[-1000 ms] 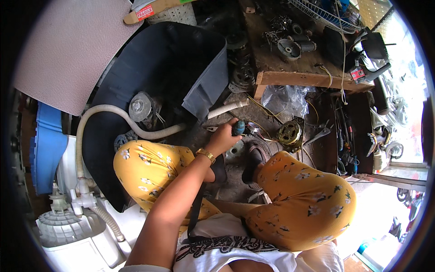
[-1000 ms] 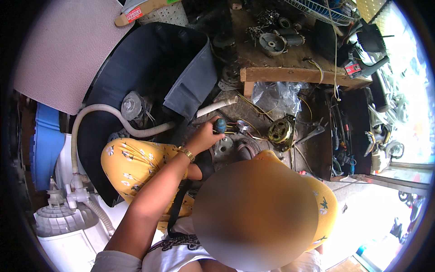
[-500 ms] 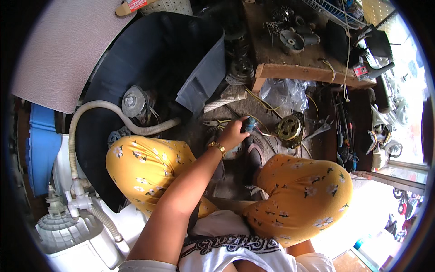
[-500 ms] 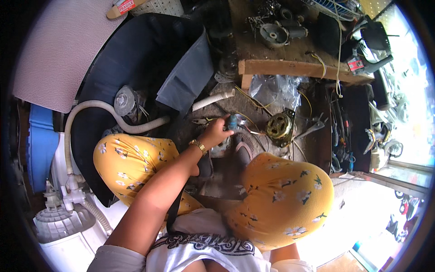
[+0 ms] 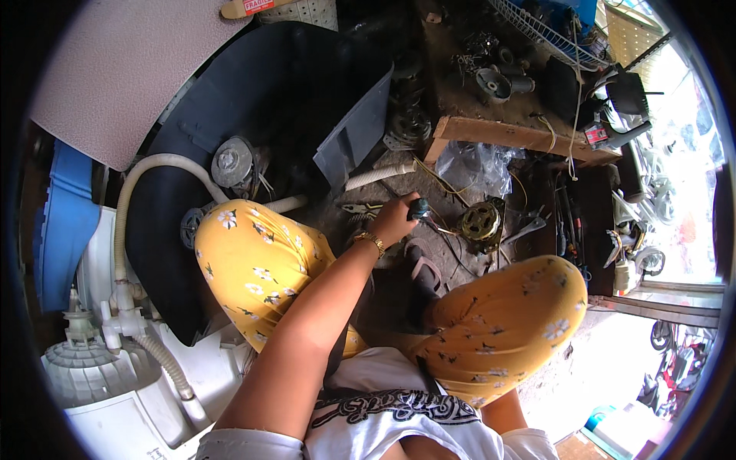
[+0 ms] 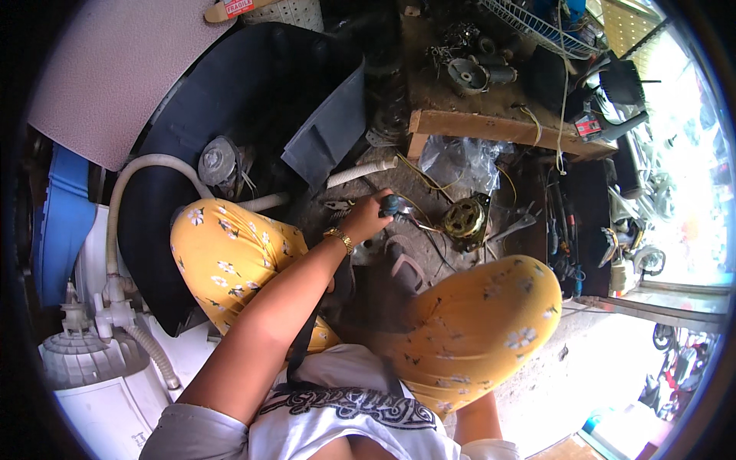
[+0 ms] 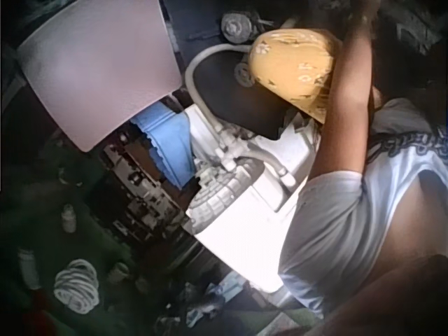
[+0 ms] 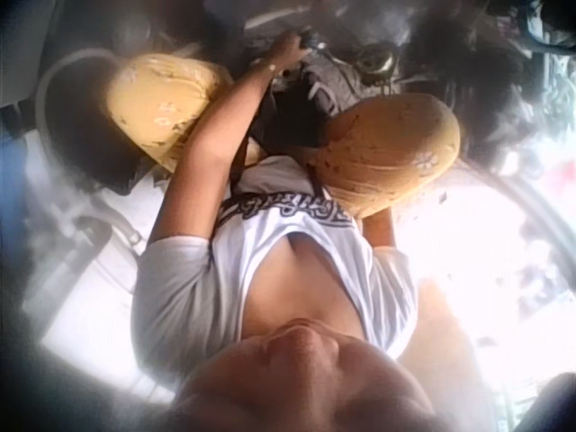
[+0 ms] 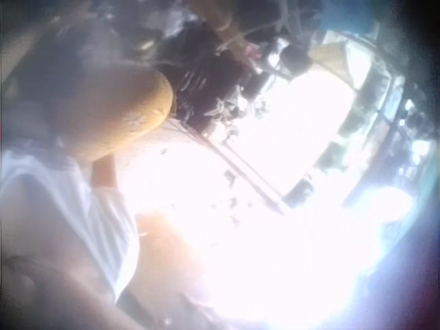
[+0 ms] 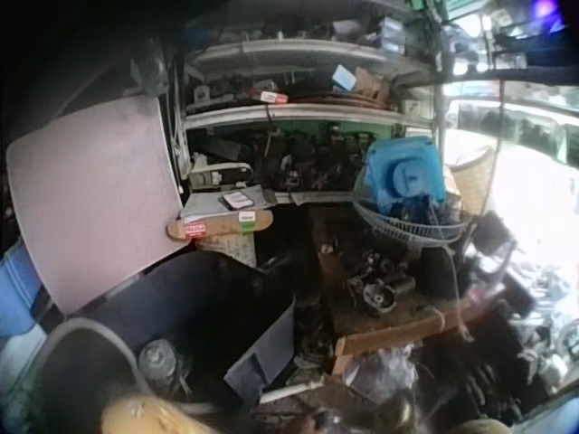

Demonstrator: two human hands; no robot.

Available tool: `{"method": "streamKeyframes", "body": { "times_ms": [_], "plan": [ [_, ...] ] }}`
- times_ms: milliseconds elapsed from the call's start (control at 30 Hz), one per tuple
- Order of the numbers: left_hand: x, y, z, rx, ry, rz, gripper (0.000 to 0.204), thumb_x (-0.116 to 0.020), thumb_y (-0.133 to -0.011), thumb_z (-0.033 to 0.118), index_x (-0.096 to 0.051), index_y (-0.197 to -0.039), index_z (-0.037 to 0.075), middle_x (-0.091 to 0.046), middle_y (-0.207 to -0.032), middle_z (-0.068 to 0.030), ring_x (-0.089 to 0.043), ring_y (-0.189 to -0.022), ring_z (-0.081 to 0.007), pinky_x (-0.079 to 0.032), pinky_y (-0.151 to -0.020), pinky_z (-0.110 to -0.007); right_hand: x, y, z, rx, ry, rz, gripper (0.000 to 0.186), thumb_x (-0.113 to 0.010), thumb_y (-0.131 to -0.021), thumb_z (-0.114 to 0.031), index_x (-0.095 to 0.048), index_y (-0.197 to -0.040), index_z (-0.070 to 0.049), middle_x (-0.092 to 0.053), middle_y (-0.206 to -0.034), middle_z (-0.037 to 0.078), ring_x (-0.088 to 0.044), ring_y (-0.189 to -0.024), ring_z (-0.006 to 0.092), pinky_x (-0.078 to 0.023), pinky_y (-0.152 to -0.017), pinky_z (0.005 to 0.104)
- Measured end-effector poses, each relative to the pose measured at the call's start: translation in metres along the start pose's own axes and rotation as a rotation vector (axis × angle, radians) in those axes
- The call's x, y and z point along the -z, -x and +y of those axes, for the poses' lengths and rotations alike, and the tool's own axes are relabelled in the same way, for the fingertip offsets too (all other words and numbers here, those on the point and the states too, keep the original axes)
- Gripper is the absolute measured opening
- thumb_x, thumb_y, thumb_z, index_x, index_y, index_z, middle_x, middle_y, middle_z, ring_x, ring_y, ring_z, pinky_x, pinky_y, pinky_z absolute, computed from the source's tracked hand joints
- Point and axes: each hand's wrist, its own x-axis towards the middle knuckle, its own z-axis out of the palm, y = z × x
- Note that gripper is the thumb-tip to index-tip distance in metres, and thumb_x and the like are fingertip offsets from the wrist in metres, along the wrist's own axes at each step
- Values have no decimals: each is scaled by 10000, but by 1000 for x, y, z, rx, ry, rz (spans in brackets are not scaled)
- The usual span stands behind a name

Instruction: The person uses pliers and a wrench to disassemble a washing machine motor, then uses a power drill on a metal plate.

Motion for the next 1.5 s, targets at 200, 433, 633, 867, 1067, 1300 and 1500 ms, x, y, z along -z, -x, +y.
{"method": "streamKeyframes", "body": {
  "times_ms": [200, 433, 633, 867, 1067, 1300, 1500],
  "plan": [
    [-21, 5, -10, 23, 21, -56, 486, -712, -717, 76, -556, -1177, 54, -633, -1088, -171, -609, -1039, -333, -493, -876, -371, 7, -11, 27, -46, -54, 53, 416, -633, -883, -295, -480, -1192, -62, -577, -815, 32, -553, -681, 176, -461, -601, 331],
    [-7, -17, -4, 70, 25, -175, 561, -755, -703, 132, -552, -1217, 39, -644, -1052, -211, -631, -998, -333, -499, -865, -380, 18, -29, 64, -79, -100, 128, 382, -628, -895, -275, -490, -1182, -64, -579, -773, 12, -549, -643, 156, -458, -575, 316],
    [-20, -38, -18, -47, 0, -231, 615, -762, -703, 155, -526, -1259, 41, -646, -1029, -221, -629, -975, -356, -498, -855, -413, 18, -52, 68, -61, -94, 130, 353, -624, -905, -258, -499, -1173, -65, -580, -737, -5, -545, -610, 139, -454, -553, 303],
    [-28, -50, -13, -149, -106, -349, 595, -754, -724, 158, -522, -1262, 53, -654, -974, -207, -630, -953, -368, -495, -843, -420, -23, -57, -5, -59, 145, -247, 86, -520, -960, -120, -520, -1045, -115, -501, -689, -40, -413, -540, 40, -306, -455, 211],
    [-22, -53, -1, -62, -185, -422, 581, -752, -734, 151, -524, -1260, 54, -654, -989, -211, -627, -963, -370, -493, -843, -433, -86, -68, -77, 137, 290, -484, 173, -531, -934, -67, -537, -1098, -11, -627, -823, 97, -546, -610, 180, -426, -559, 326],
    [-30, -61, 7, -115, -180, -422, 587, -747, -742, 172, -523, -1270, 48, -657, -953, -218, -631, -952, -369, -498, -836, -449, -73, -85, -105, 330, 703, -496, 147, -568, -908, -136, -578, -986, -12, -536, -688, 99, -441, -613, 203, -414, -599, 354],
    [-31, -53, -2, -101, -236, -427, 612, -743, -739, 192, -512, -1285, 44, -655, -921, -222, -634, -893, -388, -505, -818, -445, -38, -96, -129, 731, 466, 25, 350, -376, -979, -319, -567, -888, -41, -525, -662, 74, -520, -575, 163, -402, -513, 269]
  ]
}}
